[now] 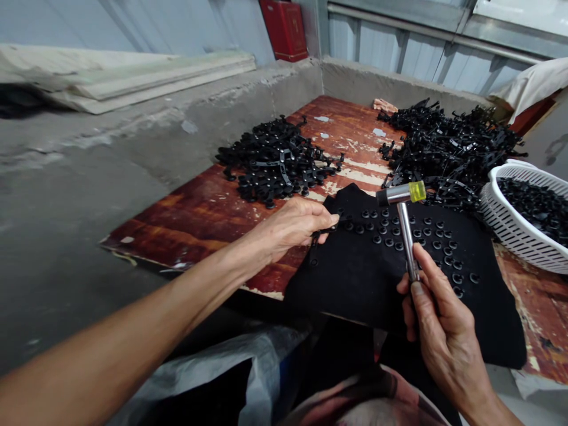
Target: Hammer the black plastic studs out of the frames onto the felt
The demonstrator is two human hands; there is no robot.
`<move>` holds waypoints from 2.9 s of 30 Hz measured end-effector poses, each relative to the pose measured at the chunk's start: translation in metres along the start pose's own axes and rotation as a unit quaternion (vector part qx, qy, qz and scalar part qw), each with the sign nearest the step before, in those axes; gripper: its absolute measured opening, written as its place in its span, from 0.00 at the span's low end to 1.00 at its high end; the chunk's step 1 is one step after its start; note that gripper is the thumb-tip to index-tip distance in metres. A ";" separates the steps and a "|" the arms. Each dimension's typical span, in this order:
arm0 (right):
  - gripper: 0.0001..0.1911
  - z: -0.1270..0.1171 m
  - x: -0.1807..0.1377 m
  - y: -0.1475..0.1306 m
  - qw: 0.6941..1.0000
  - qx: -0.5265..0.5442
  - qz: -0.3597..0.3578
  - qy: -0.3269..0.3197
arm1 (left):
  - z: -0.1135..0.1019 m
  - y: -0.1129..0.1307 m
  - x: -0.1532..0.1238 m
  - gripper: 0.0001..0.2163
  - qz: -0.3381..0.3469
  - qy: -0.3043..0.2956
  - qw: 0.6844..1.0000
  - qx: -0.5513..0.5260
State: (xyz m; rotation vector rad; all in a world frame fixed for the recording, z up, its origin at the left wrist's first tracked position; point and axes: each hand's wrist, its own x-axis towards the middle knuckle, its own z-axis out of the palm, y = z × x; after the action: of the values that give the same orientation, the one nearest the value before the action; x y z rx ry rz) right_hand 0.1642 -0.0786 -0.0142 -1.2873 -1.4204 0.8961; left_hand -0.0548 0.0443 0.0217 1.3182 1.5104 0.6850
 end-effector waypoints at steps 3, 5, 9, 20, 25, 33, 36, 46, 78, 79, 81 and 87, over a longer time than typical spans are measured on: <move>0.26 0.000 0.000 0.000 1.000 0.002 0.001 -0.001 | 0.000 0.001 -0.001 0.13 -0.004 0.000 1.000 -0.002; 0.26 0.000 0.000 0.000 1.000 -0.001 0.000 -0.001 | 0.000 0.001 0.000 0.13 -0.002 0.003 1.000 0.003; 0.27 0.000 0.001 0.001 1.000 -0.002 -0.004 -0.005 | 0.000 -0.001 0.001 0.13 0.009 -0.001 1.000 0.020; 0.28 -0.001 0.000 0.000 1.000 -0.016 -0.020 -0.007 | -0.003 -0.004 0.000 0.13 0.037 -0.023 0.999 0.012; 0.26 -0.002 0.000 0.001 1.000 -0.022 -0.012 -0.004 | -0.001 -0.005 0.001 0.13 0.019 -0.010 1.000 0.013; 0.27 -0.002 -0.001 0.002 1.000 -0.017 -0.009 -0.010 | 0.001 -0.006 0.003 0.13 0.017 0.002 1.000 0.017; 0.28 -0.001 0.000 0.001 1.000 -0.017 -0.012 -0.008 | 0.001 -0.006 0.002 0.13 0.017 0.005 1.000 0.024; 0.29 -0.001 0.001 -0.001 1.000 -0.019 -0.010 -0.013 | 0.003 -0.005 0.001 0.14 0.047 0.009 0.997 0.058; 0.31 -0.003 -0.001 0.000 1.000 0.003 0.000 -0.017 | -0.006 -0.006 0.008 0.13 0.026 -0.038 0.999 -0.010; 0.31 -0.003 -0.001 0.000 1.000 0.002 0.002 -0.018 | -0.006 -0.007 0.008 0.13 0.027 -0.039 0.999 -0.009; 0.31 -0.004 -0.001 0.001 1.000 0.003 0.006 -0.019 | -0.005 -0.008 0.008 0.14 0.032 -0.040 0.999 -0.006; 0.30 -0.004 -0.001 -0.001 1.000 0.011 0.004 -0.018 | -0.005 -0.009 0.009 0.14 0.049 -0.044 0.998 0.010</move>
State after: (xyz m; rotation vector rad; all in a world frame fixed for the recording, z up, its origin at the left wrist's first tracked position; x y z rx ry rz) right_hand 0.1675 -0.0801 -0.0126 -1.2676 -1.4302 0.9431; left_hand -0.0627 0.0512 0.0135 1.4260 1.3927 0.6668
